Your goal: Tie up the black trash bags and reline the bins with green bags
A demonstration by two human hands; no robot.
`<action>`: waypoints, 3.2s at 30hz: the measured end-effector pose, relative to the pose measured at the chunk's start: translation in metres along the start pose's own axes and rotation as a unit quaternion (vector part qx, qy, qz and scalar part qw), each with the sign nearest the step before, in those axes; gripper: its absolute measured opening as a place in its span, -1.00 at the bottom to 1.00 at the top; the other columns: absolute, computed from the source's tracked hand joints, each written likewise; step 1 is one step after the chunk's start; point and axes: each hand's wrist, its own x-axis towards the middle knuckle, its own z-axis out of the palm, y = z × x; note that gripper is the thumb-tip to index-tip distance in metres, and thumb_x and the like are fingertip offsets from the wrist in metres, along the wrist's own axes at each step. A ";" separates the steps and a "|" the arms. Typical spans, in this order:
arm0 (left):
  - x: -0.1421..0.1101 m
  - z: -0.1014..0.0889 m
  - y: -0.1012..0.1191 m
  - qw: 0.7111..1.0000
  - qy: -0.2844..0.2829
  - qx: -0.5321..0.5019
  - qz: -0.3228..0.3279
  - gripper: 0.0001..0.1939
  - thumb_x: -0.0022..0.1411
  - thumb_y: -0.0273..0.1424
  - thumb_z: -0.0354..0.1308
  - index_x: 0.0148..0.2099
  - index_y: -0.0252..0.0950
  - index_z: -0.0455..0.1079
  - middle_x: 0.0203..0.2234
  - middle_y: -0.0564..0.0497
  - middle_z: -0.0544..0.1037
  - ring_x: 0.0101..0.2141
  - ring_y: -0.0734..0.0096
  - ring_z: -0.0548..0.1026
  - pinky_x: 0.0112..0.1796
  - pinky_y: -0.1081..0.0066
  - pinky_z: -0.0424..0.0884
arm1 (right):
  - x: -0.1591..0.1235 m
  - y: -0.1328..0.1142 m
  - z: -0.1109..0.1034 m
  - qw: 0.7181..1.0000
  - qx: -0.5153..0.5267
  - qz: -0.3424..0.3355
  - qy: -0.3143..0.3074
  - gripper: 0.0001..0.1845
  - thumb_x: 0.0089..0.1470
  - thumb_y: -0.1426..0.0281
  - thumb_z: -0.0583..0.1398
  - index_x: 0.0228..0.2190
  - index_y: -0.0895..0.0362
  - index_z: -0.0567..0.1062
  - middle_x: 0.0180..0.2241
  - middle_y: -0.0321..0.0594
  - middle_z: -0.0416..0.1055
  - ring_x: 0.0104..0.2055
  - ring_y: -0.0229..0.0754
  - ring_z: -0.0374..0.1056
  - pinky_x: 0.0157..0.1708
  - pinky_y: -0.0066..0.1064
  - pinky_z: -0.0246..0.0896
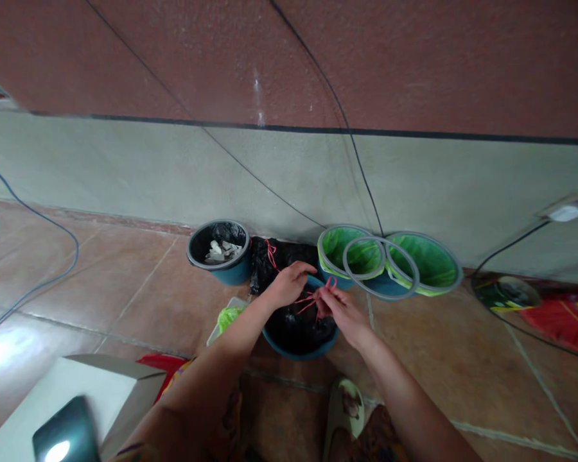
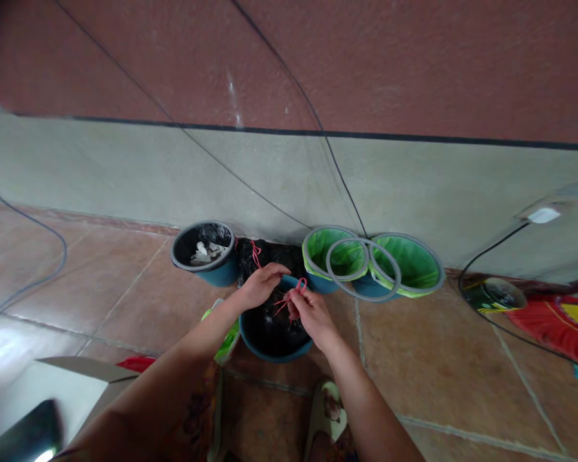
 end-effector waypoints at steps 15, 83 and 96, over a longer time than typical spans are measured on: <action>0.000 0.006 -0.019 0.990 -0.068 -0.046 -0.113 -0.73 0.26 -0.34 -0.06 -0.40 -0.32 0.37 -0.54 0.07 0.45 -0.49 0.53 0.36 -0.43 0.55 0.24 | 0.004 -0.018 -0.034 0.979 0.140 -0.004 0.150 -0.58 -0.25 0.13 0.41 -0.33 0.08 0.51 -0.66 -0.48 0.25 -0.63 -0.41 0.10 -0.58 -0.52 0.16; -0.018 -0.005 -0.008 0.890 -0.279 0.359 0.017 -0.80 0.22 -0.39 0.08 -0.36 -0.26 0.53 -0.37 -0.02 0.59 -0.22 0.23 0.51 0.03 0.11 0.22 | 0.010 0.042 0.006 0.984 -0.092 0.146 -0.031 -0.75 0.12 0.36 0.04 -0.18 0.14 0.40 -0.56 -0.37 0.43 -0.72 -0.40 0.19 -0.76 -0.58 0.00; -0.021 0.017 -0.025 0.940 -0.130 0.305 0.082 -0.81 0.28 -0.48 0.04 -0.28 -0.27 0.49 -0.29 0.00 0.59 -0.21 0.34 0.50 0.04 0.25 0.18 | 0.007 0.016 0.004 0.938 0.267 0.223 0.004 -0.73 -0.04 0.49 0.19 -0.22 0.10 0.47 -0.44 -0.30 0.53 -0.47 -0.28 0.47 -0.64 -0.57 0.18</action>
